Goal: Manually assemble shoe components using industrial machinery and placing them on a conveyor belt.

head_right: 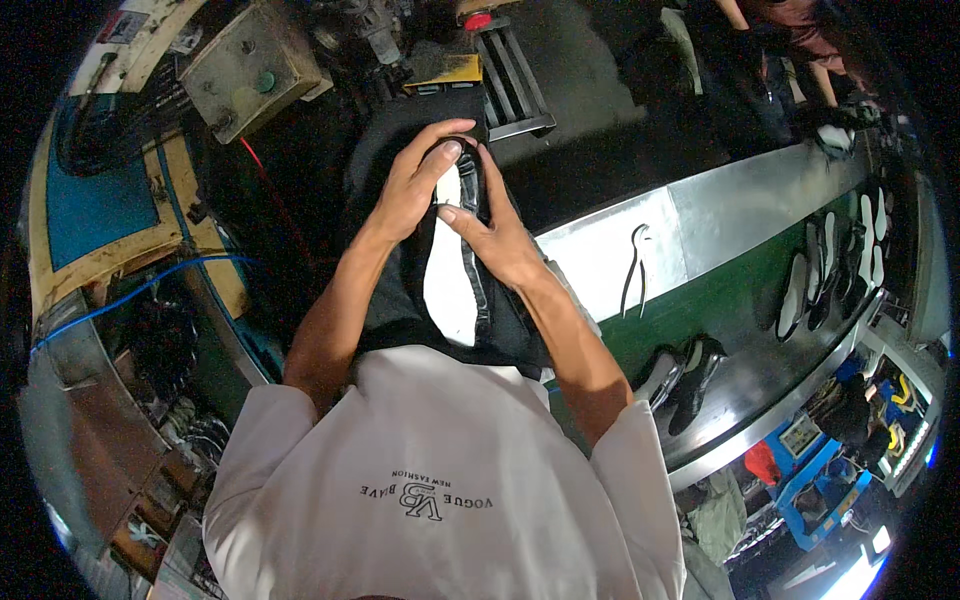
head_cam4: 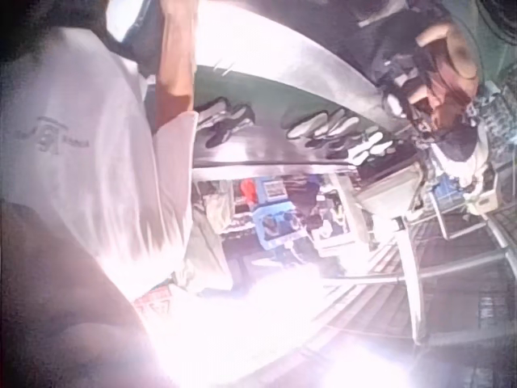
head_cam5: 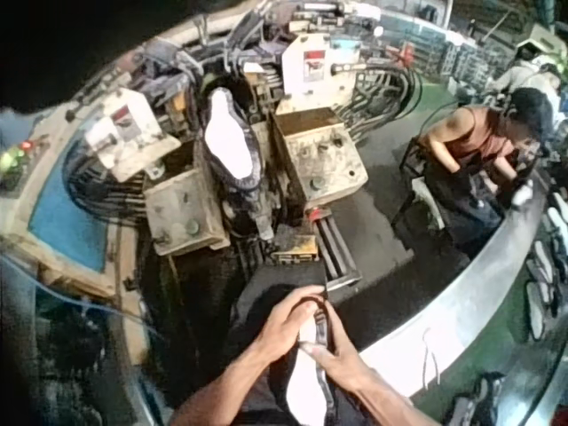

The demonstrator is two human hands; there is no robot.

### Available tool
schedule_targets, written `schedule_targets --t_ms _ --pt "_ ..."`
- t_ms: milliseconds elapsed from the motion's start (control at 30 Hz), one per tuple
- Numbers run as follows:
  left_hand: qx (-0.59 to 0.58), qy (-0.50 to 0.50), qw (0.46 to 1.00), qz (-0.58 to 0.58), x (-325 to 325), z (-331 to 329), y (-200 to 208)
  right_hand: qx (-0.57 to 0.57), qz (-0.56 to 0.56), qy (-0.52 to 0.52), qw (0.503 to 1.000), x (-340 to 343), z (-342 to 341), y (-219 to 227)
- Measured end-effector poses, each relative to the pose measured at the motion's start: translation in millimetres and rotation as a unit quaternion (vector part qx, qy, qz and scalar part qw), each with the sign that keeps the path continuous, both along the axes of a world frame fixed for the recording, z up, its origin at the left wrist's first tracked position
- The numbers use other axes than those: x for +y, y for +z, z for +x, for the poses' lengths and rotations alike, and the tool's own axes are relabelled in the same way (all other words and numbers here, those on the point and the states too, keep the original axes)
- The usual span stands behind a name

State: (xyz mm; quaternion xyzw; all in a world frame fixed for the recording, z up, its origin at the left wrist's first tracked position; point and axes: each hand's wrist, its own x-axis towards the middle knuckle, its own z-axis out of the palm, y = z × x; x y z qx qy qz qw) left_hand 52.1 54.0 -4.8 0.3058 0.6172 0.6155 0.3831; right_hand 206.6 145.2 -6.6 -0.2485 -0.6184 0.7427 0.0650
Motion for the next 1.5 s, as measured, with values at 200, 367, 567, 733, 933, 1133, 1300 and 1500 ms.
schedule_targets --t_ms 200,367,567,733,933,1133,1300,1500 --pt "-0.039 0.033 0.999 -0.001 -6.7 -4.2 -3.3 -0.022 -0.142 -0.049 0.988 -5.0 -1.4 8.2" --pt "0.019 0.031 0.999 -0.008 6.9 -5.4 -1.4 -0.018 0.058 -0.037 0.997 -4.2 -11.9 10.0" --pt "-0.090 0.133 0.987 0.010 1.5 -23.6 -18.4 -0.038 0.378 0.044 0.924 -24.6 -3.6 48.8" --pt "-0.249 0.284 0.923 -0.081 -10.0 -43.9 -48.4 -0.079 0.558 0.255 0.786 -28.5 16.7 79.7" --pt "-0.231 0.204 0.947 -0.085 -23.5 -120.9 -35.3 -0.029 0.521 0.203 0.829 1.6 12.5 88.3" --pt "-0.005 0.345 0.936 0.066 37.5 -281.1 85.5 -0.021 0.590 0.083 0.803 40.8 -16.1 140.6" --pt "-0.238 0.136 0.957 0.089 85.9 -346.2 122.6 0.015 0.646 0.036 0.762 69.6 -94.8 181.6" --pt "-0.224 0.141 0.952 0.152 12.0 -286.0 159.6 0.052 0.685 0.056 0.724 93.3 -214.1 204.5"
